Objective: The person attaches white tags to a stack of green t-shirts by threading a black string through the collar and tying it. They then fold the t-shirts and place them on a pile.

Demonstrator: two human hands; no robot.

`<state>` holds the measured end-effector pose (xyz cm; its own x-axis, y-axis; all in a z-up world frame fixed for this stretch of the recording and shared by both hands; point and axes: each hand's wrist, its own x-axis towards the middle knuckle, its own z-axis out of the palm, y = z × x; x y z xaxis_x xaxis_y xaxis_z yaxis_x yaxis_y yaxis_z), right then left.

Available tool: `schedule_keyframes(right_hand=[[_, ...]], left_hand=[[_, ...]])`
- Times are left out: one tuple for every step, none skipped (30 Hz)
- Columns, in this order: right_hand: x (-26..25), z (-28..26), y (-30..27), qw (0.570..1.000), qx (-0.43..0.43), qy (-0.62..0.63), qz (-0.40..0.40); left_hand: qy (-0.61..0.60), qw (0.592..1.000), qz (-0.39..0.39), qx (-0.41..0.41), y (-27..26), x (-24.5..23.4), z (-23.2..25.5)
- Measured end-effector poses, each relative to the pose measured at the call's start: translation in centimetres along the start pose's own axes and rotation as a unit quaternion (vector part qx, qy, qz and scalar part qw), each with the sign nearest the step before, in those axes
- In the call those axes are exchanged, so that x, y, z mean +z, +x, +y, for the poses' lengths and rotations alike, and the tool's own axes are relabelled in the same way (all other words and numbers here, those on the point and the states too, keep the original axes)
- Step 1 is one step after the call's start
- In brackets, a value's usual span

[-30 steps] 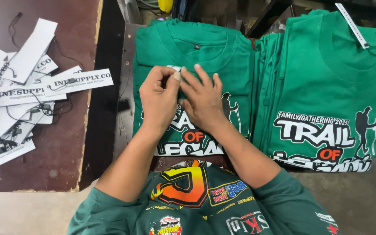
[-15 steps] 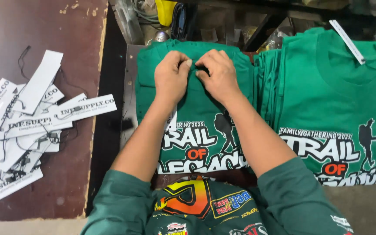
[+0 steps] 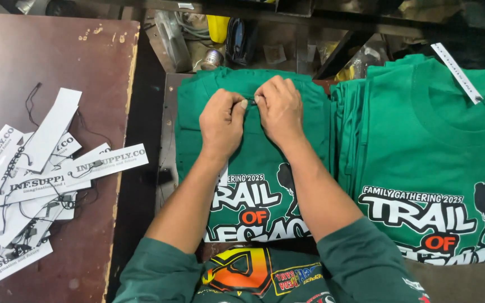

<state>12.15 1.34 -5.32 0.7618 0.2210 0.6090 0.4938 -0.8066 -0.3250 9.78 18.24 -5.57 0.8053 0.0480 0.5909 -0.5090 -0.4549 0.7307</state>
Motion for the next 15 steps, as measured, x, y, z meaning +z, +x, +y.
schedule_keyframes(right_hand=[[-0.1,0.2,0.1,1.0,0.002,0.001,0.001],[-0.2,0.4,0.2,1.0,0.0,0.026,-0.008],[-0.3,0.6,0.3,0.999,-0.001,0.051,-0.016],[-0.5,0.6,0.2,0.999,0.0,0.052,-0.015],[-0.7,0.6,0.2,0.998,-0.013,0.053,-0.026],[-0.8,0.5,0.2,0.998,-0.026,0.053,-0.037],[-0.9,0.0,0.2,0.998,-0.025,0.055,-0.036],[-1.0,-0.5,0.2,0.999,-0.016,0.014,-0.045],[-1.1,-0.9,0.1,0.998,-0.007,-0.027,-0.055],[-0.4,-1.1,-0.2,0.998,-0.006,-0.025,-0.054],[0.2,-1.2,-0.5,0.997,-0.012,-0.068,-0.044],[0.8,-1.3,-0.7,0.993,-0.018,-0.11,-0.033],[1.2,-1.1,-0.9,0.993,-0.018,-0.11,-0.033],[1.7,-0.9,-1.0,0.992,-0.014,-0.12,-0.022],[2.0,-0.7,-1.1,0.991,-0.011,-0.13,-0.011]], left_hand=[[0.001,1.0,-0.002,0.0,0.0,-0.1,0.1],[-0.012,1.0,0.007,0.013,0.0,-0.2,0.2],[-0.025,0.999,0.016,0.025,0.0,-0.4,0.4],[-0.025,0.999,0.015,0.025,-0.1,-0.3,0.3],[-0.025,0.999,0.017,0.028,-0.1,-0.3,0.1],[-0.025,0.999,0.019,0.031,-0.1,-0.2,0.0],[-0.024,0.999,0.018,0.031,0.0,-0.2,0.1],[-0.027,0.999,0.022,0.031,0.1,-0.2,0.1],[-0.03,0.999,0.026,0.03,0.1,-0.2,0.2],[-0.029,0.999,0.024,0.031,0.0,-0.2,0.1],[-0.032,0.999,0.027,0.032,0.0,-0.1,0.1],[-0.036,0.998,0.029,0.033,-0.1,-0.1,0.0],[-0.036,0.998,0.029,0.033,-0.1,-0.1,0.0],[-0.041,0.998,0.036,0.036,-0.1,-0.1,0.0],[-0.047,0.997,0.044,0.04,-0.1,0.0,0.0]])
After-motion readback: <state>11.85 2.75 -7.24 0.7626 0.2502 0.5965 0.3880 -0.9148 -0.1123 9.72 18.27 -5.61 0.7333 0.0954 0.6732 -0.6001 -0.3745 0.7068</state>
